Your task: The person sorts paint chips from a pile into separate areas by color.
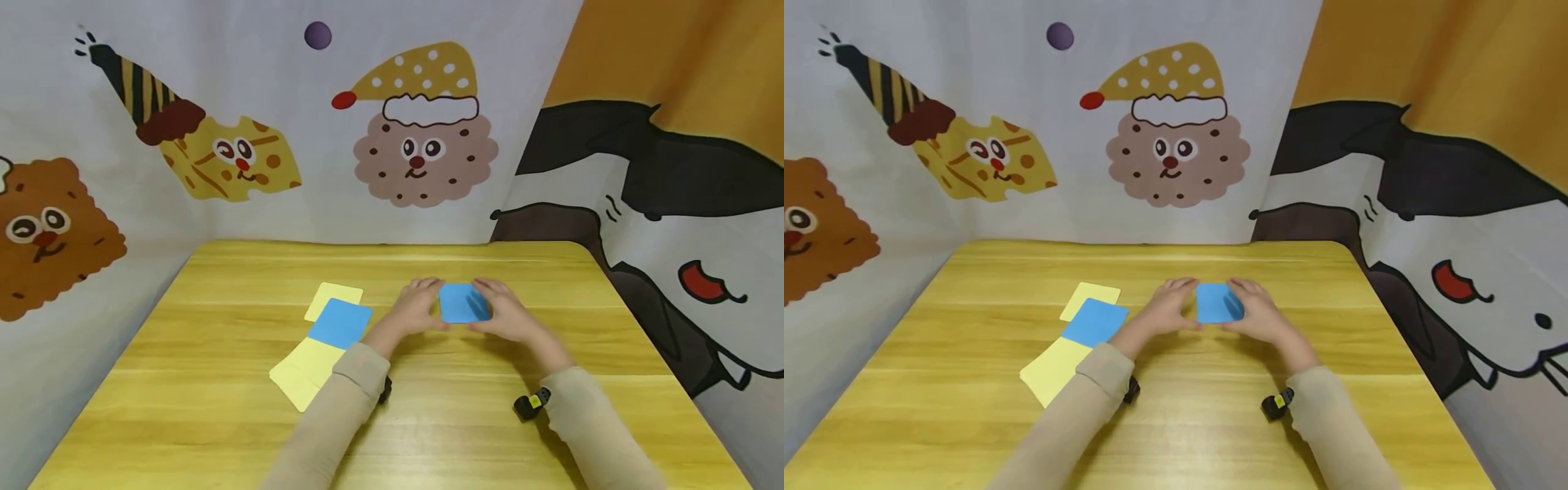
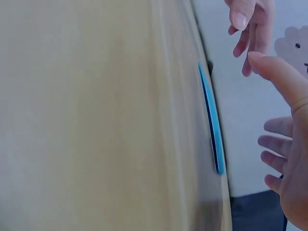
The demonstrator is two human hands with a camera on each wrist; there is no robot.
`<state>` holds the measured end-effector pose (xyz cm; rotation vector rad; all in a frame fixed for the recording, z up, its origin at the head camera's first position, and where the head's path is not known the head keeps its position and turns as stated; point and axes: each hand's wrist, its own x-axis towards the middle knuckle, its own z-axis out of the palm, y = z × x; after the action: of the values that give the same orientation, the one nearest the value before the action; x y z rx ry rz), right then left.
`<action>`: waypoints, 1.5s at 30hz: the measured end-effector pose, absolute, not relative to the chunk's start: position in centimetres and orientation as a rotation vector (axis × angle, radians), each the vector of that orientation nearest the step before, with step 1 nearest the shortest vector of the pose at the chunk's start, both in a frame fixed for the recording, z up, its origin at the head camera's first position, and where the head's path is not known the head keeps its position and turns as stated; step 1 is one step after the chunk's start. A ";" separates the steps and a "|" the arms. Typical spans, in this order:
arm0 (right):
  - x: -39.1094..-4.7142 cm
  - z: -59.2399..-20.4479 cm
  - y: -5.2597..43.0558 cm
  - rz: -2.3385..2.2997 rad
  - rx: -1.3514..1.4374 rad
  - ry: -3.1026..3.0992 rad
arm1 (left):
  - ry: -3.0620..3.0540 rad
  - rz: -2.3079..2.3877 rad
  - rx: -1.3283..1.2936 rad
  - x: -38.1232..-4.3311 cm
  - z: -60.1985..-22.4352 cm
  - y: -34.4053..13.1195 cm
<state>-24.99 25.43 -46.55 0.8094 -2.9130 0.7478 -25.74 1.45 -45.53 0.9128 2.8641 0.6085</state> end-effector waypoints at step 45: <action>-19.1 -46.7 9.5 0.820 0.712 -2.867 | 2.930 0.795 0.777 -20.0 -45.6 -17.4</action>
<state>-19.12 9.47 -46.72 0.7116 -2.8675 0.8203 -20.05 -17.44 -45.60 0.7768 2.9299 0.7949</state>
